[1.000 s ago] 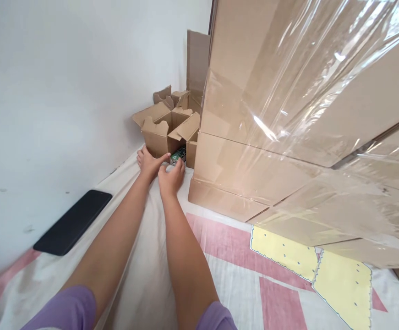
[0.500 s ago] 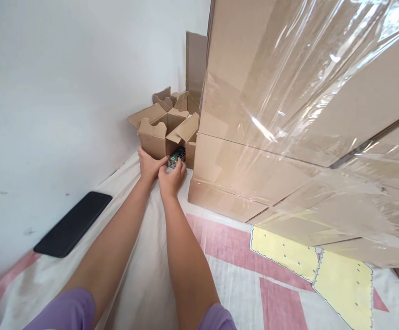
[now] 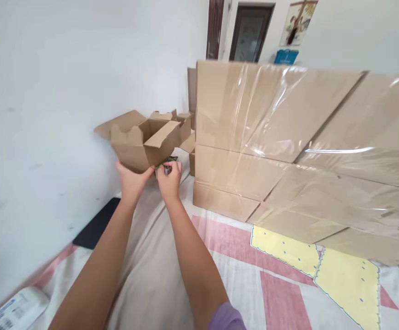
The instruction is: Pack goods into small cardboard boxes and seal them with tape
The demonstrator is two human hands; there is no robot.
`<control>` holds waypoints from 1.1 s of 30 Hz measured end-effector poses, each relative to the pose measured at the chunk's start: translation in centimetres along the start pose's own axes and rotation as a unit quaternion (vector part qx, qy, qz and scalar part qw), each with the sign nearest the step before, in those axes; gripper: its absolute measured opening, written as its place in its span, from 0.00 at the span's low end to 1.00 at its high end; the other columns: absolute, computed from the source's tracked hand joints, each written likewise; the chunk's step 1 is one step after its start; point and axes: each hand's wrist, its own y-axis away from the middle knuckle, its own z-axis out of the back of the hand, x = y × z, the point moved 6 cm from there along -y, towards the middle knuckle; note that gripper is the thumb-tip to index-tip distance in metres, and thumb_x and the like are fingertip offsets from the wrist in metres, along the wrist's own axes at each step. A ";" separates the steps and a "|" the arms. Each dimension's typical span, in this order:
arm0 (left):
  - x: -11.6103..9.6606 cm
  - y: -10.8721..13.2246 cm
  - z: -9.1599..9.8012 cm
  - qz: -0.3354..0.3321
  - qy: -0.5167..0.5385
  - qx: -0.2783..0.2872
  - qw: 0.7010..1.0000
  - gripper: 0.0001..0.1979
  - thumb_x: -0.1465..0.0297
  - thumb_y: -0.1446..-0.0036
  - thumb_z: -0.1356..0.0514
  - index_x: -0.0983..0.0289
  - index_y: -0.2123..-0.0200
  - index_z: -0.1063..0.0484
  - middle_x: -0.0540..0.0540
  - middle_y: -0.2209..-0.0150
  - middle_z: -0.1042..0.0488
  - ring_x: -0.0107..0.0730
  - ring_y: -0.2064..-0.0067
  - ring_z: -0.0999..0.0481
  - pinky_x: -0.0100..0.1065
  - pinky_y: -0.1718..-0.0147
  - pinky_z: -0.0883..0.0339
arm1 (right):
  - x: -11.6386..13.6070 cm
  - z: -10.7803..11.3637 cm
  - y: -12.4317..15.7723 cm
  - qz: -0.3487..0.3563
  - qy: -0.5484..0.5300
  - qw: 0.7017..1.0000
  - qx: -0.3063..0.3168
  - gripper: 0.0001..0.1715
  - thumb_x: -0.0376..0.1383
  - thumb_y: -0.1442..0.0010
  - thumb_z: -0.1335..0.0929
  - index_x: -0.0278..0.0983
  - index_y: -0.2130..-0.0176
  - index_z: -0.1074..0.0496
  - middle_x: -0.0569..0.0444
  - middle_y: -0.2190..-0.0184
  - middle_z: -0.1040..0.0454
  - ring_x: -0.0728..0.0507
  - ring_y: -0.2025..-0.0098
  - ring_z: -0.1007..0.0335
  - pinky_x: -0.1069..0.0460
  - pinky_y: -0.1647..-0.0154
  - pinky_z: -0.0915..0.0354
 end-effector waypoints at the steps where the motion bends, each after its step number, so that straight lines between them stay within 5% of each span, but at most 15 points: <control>1: -0.3 1.0 1.8 0.012 0.015 -0.008 1.000 0.54 0.63 0.58 0.23 0.72 0.35 0.48 0.76 0.36 0.33 0.59 0.34 0.30 0.54 0.36 0.35 | 1.6 0.4 0.9 0.001 -0.015 1.000 0.004 0.06 0.36 0.44 0.32 0.39 0.63 0.29 0.51 0.59 0.33 0.43 0.56 0.32 0.45 0.48 0.31; 6: -1.5 8.1 7.8 0.019 0.170 0.046 0.984 0.51 0.60 0.55 0.25 0.65 0.35 0.49 0.73 0.35 0.34 0.53 0.38 0.25 0.52 0.38 0.30 | 6.3 6.3 7.4 -0.136 -0.091 0.986 -0.023 0.30 0.34 0.53 0.30 0.43 0.48 0.27 0.48 0.44 0.34 0.39 0.44 0.34 0.43 0.44 0.32; 10: -1.9 14.8 10.1 0.019 0.212 0.103 0.972 0.51 0.57 0.53 0.25 0.64 0.34 0.49 0.72 0.35 0.34 0.53 0.35 0.27 0.53 0.35 0.33 | 7.9 13.7 12.5 -0.303 -0.275 0.912 -0.015 0.35 0.34 0.54 0.30 0.48 0.45 0.29 0.54 0.48 0.24 0.40 0.50 0.27 0.46 0.55 0.30; 13: -1.0 18.7 10.8 0.007 0.224 0.112 0.968 0.54 0.56 0.53 0.25 0.62 0.31 0.51 0.72 0.33 0.37 0.55 0.33 0.31 0.55 0.33 0.36 | 9.4 20.4 16.0 -0.357 -0.378 0.854 -0.001 0.30 0.31 0.59 0.28 0.44 0.53 0.25 0.54 0.57 0.19 0.41 0.61 0.24 0.49 0.64 0.30; 17: 1.3 22.4 9.9 -0.004 0.238 0.177 0.955 0.60 0.52 0.55 0.25 0.65 0.28 0.54 0.74 0.32 0.38 0.63 0.31 0.34 0.62 0.31 0.42 | 10.4 29.9 20.0 -0.313 -0.407 0.858 -0.014 0.22 0.28 0.62 0.29 0.41 0.63 0.22 0.55 0.67 0.19 0.45 0.69 0.25 0.51 0.68 0.30; 20: 1.3 25.1 8.9 -0.055 0.255 0.293 0.920 0.61 0.49 0.55 0.26 0.63 0.27 0.54 0.73 0.31 0.39 0.65 0.29 0.38 0.63 0.30 0.45 | 9.8 35.4 21.9 -0.303 -0.382 0.869 -0.078 0.20 0.31 0.58 0.26 0.41 0.61 0.21 0.53 0.66 0.17 0.42 0.68 0.21 0.49 0.68 0.26; 24: 0.6 28.3 7.9 -0.097 0.257 0.436 0.857 0.61 0.43 0.54 0.28 0.60 0.26 0.52 0.72 0.28 0.43 0.67 0.26 0.45 0.60 0.28 0.48 | 10.7 39.0 21.6 -0.258 -0.392 0.869 -0.156 0.28 0.36 0.52 0.21 0.44 0.51 0.23 0.56 0.62 0.16 0.42 0.66 0.19 0.47 0.64 0.23; 33: 0.8 30.7 6.4 -0.086 0.255 0.553 0.789 0.67 0.38 0.54 0.32 0.59 0.24 0.66 0.72 0.23 0.55 0.66 0.23 0.57 0.56 0.26 0.60 | 11.8 41.6 19.8 -0.202 -0.423 0.865 -0.181 0.26 0.48 0.48 0.20 0.44 0.53 0.22 0.57 0.65 0.16 0.44 0.68 0.19 0.51 0.67 0.23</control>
